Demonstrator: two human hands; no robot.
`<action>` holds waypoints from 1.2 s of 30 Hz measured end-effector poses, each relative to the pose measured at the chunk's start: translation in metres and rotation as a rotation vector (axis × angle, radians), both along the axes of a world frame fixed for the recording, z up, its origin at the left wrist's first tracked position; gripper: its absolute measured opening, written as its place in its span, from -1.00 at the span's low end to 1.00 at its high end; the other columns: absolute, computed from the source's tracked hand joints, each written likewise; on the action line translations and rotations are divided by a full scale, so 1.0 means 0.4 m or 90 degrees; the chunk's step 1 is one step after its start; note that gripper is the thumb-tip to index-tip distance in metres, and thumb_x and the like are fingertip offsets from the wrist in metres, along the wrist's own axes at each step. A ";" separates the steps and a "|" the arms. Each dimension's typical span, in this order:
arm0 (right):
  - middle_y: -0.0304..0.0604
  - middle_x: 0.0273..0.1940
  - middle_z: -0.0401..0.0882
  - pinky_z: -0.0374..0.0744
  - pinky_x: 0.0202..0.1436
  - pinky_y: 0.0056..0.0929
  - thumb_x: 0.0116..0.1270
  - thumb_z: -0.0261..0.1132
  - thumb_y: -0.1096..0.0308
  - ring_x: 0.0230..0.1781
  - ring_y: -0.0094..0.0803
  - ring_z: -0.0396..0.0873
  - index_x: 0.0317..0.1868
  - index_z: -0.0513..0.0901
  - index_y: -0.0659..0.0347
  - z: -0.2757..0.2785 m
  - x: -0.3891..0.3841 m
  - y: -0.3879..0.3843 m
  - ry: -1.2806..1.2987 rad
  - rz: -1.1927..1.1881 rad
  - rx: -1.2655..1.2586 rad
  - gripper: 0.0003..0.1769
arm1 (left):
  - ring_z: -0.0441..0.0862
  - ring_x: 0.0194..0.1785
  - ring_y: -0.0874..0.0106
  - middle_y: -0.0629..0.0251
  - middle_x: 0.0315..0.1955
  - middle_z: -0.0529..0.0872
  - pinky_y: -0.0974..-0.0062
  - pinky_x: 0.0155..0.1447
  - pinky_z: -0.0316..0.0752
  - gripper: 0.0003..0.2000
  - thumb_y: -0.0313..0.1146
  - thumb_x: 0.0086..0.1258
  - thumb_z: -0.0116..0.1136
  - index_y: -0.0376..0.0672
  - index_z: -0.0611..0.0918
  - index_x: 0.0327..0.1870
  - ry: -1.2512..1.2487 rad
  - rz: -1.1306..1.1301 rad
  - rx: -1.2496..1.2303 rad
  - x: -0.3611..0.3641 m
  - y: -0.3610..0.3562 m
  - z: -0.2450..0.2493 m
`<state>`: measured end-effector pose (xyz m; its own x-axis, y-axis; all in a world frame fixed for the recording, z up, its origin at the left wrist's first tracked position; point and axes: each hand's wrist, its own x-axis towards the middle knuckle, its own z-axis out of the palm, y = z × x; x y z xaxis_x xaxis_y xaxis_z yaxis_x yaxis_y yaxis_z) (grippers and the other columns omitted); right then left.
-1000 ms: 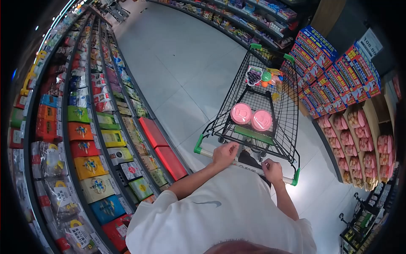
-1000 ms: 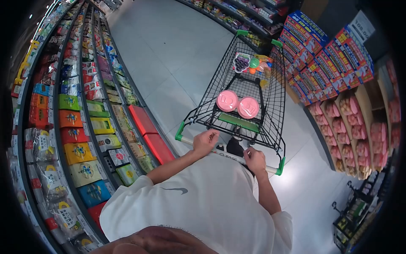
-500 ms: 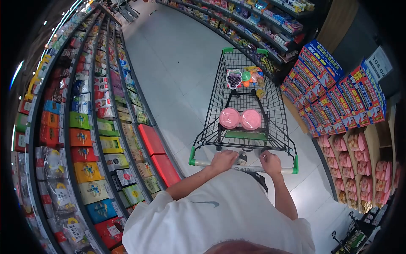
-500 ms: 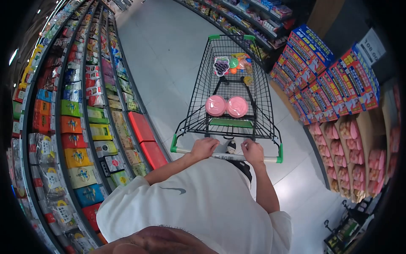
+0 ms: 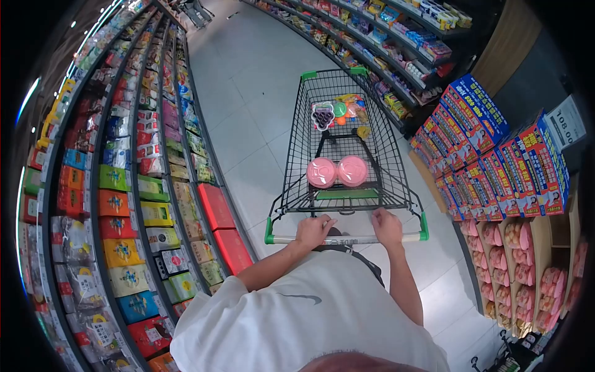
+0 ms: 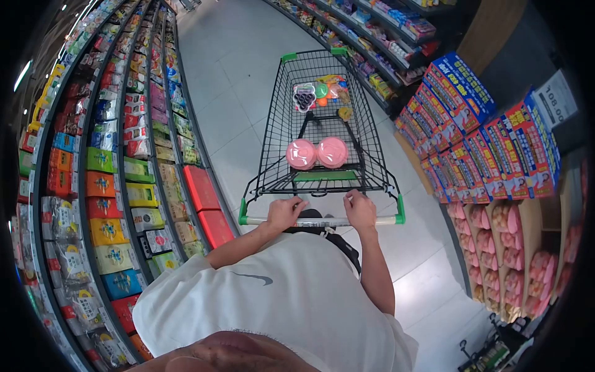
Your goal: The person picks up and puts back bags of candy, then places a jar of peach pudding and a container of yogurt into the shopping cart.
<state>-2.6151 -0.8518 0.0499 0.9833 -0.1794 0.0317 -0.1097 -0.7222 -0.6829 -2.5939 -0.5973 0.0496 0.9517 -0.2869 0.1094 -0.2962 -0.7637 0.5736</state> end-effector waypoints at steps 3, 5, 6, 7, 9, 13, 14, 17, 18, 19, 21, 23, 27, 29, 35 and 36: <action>-0.06 -0.40 0.69 0.59 -0.20 -0.12 0.30 0.32 0.27 -0.32 -0.07 0.68 -0.19 0.67 0.14 0.004 -0.004 -0.006 -0.015 -0.008 -0.012 -0.84 | 0.69 -0.53 0.09 0.14 -0.69 0.67 0.16 -0.39 0.56 -0.65 0.03 0.45 0.18 -0.06 0.74 -0.35 0.011 0.024 0.009 -0.010 -0.002 -0.009; -0.07 -0.40 0.70 0.59 -0.20 -0.12 0.30 0.32 0.27 -0.33 -0.07 0.68 -0.19 0.67 0.14 -0.004 -0.007 -0.005 -0.024 -0.013 -0.010 -0.84 | 0.69 -0.52 0.07 0.11 -0.68 0.67 0.13 -0.39 0.56 -0.63 0.04 0.45 0.18 -0.07 0.74 -0.37 -0.027 0.028 0.024 -0.017 -0.002 -0.016; -0.06 -0.39 0.69 0.59 -0.20 -0.10 0.31 0.32 0.27 -0.32 -0.06 0.68 -0.19 0.66 0.13 -0.005 -0.003 -0.010 -0.028 -0.010 -0.006 -0.85 | 0.69 -0.52 0.06 0.09 -0.67 0.67 0.12 -0.38 0.56 -0.62 0.04 0.45 0.17 -0.08 0.74 -0.38 -0.047 0.031 0.032 -0.014 -0.007 -0.018; -0.06 -0.37 0.69 0.58 -0.20 -0.08 0.32 0.32 0.26 -0.31 -0.04 0.67 -0.19 0.65 0.13 -0.007 -0.009 -0.010 -0.031 -0.008 -0.002 -0.85 | 0.69 -0.51 0.06 0.09 -0.66 0.68 0.12 -0.38 0.56 -0.62 0.04 0.45 0.18 -0.09 0.74 -0.38 -0.043 0.033 0.028 -0.022 -0.007 -0.019; -0.05 -0.36 0.68 0.58 -0.20 -0.06 0.33 0.31 0.26 -0.30 -0.03 0.67 -0.20 0.64 0.13 -0.001 -0.018 -0.014 -0.037 -0.009 0.003 -0.86 | 0.69 -0.51 0.05 0.08 -0.64 0.69 0.10 -0.37 0.56 -0.62 0.04 0.44 0.19 -0.10 0.74 -0.38 -0.033 0.034 0.018 -0.031 -0.012 -0.011; -0.05 -0.36 0.68 0.58 -0.19 -0.05 0.34 0.31 0.27 -0.30 -0.02 0.66 -0.20 0.64 0.13 -0.013 -0.008 -0.031 -0.057 -0.019 0.006 -0.86 | 0.64 -0.63 0.20 0.17 -0.72 0.63 0.30 -0.49 0.49 -0.74 -0.12 0.39 0.32 -0.13 0.76 -0.38 -0.110 0.040 -0.115 -0.029 -0.017 -0.043; -0.05 -0.37 0.68 0.58 -0.19 -0.04 0.34 0.31 0.27 -0.30 -0.02 0.66 -0.20 0.64 0.13 -0.025 -0.018 -0.029 -0.063 -0.021 0.005 -0.87 | 0.64 -0.62 0.18 0.15 -0.67 0.66 0.30 -0.49 0.48 -0.75 -0.14 0.39 0.32 -0.14 0.76 -0.37 -0.084 0.068 -0.174 -0.045 -0.010 -0.065; -0.06 -0.37 0.69 0.58 -0.18 -0.05 0.34 0.30 0.27 -0.29 -0.02 0.67 -0.20 0.64 0.13 -0.065 -0.044 -0.020 -0.075 -0.020 -0.011 -0.87 | 0.59 -0.66 0.23 0.16 -0.64 0.68 0.37 -0.53 0.42 -0.78 -0.23 0.38 0.35 -0.19 0.76 -0.39 -0.122 0.078 -0.243 -0.073 0.011 -0.123; -0.06 -0.36 0.69 0.59 -0.17 -0.05 0.35 0.29 0.27 -0.29 -0.02 0.67 -0.20 0.64 0.13 -0.077 -0.052 -0.017 -0.066 -0.018 -0.021 -0.87 | 0.59 -0.66 0.23 0.16 -0.64 0.68 0.36 -0.53 0.43 -0.78 -0.23 0.38 0.34 -0.19 0.76 -0.39 -0.127 0.071 -0.248 -0.080 0.018 -0.143; -0.06 -0.36 0.70 0.59 -0.16 -0.05 0.35 0.29 0.27 -0.28 -0.02 0.67 -0.20 0.64 0.13 -0.091 -0.065 -0.012 -0.056 -0.015 -0.032 -0.87 | 0.59 -0.66 0.23 0.16 -0.63 0.68 0.35 -0.52 0.43 -0.77 -0.22 0.39 0.33 -0.19 0.76 -0.40 -0.130 0.065 -0.253 -0.090 0.023 -0.165; -0.05 -0.35 0.71 0.60 -0.13 -0.05 0.35 0.28 0.26 -0.26 -0.02 0.67 -0.20 0.64 0.12 -0.113 -0.073 -0.020 -0.046 -0.011 -0.041 -0.87 | 0.55 -0.69 0.26 0.16 -0.68 0.65 0.35 -0.53 0.38 -0.67 -0.18 0.44 0.27 -0.21 0.72 -0.50 -0.095 0.097 -0.268 -0.092 0.013 -0.199; -0.06 -0.35 0.71 0.60 -0.12 -0.05 0.35 0.28 0.26 -0.25 -0.03 0.68 -0.20 0.64 0.12 -0.127 -0.091 -0.019 -0.048 -0.008 -0.041 -0.86 | 0.50 -0.71 0.31 0.18 -0.73 0.59 0.36 -0.54 0.34 -0.60 -0.14 0.47 0.23 -0.22 0.67 -0.57 -0.061 0.118 -0.279 -0.107 0.016 -0.204; -0.05 -0.34 0.71 0.61 -0.10 -0.06 0.34 0.28 0.26 -0.23 -0.02 0.68 -0.19 0.64 0.12 -0.167 -0.091 -0.017 -0.055 -0.008 -0.037 -0.85 | 0.41 -0.69 0.42 0.25 -0.78 0.50 0.37 -0.53 0.29 -0.52 -0.10 0.52 0.15 -0.24 0.62 -0.61 -0.045 0.077 -0.280 -0.100 0.019 -0.258; -0.04 -0.34 0.71 0.61 -0.10 -0.06 0.34 0.29 0.25 -0.23 -0.02 0.68 -0.20 0.65 0.12 -0.191 -0.110 -0.020 -0.054 -0.011 -0.023 -0.85 | 0.30 -0.66 0.60 0.36 -0.80 0.43 0.43 -0.53 0.23 -0.48 -0.09 0.56 0.10 -0.29 0.60 -0.62 -0.035 0.068 -0.281 -0.121 0.014 -0.277; -0.03 -0.34 0.72 0.61 -0.09 -0.05 0.33 0.29 0.25 -0.23 0.01 0.68 -0.22 0.65 0.12 -0.221 -0.120 -0.021 -0.088 -0.023 -0.049 -0.86 | 0.48 -0.67 0.13 0.08 -0.75 0.52 0.23 -0.48 0.35 -0.49 -0.05 0.53 0.09 -0.26 0.61 -0.60 -0.074 0.037 -0.258 -0.126 0.009 -0.310; -0.02 -0.33 0.72 0.61 -0.09 -0.05 0.33 0.29 0.25 -0.23 0.01 0.68 -0.22 0.66 0.12 -0.222 -0.132 -0.020 -0.093 -0.026 -0.053 -0.86 | 0.48 -0.66 0.09 0.06 -0.74 0.52 0.21 -0.48 0.35 -0.49 -0.04 0.53 0.09 -0.27 0.60 -0.59 -0.071 0.031 -0.240 -0.137 0.009 -0.311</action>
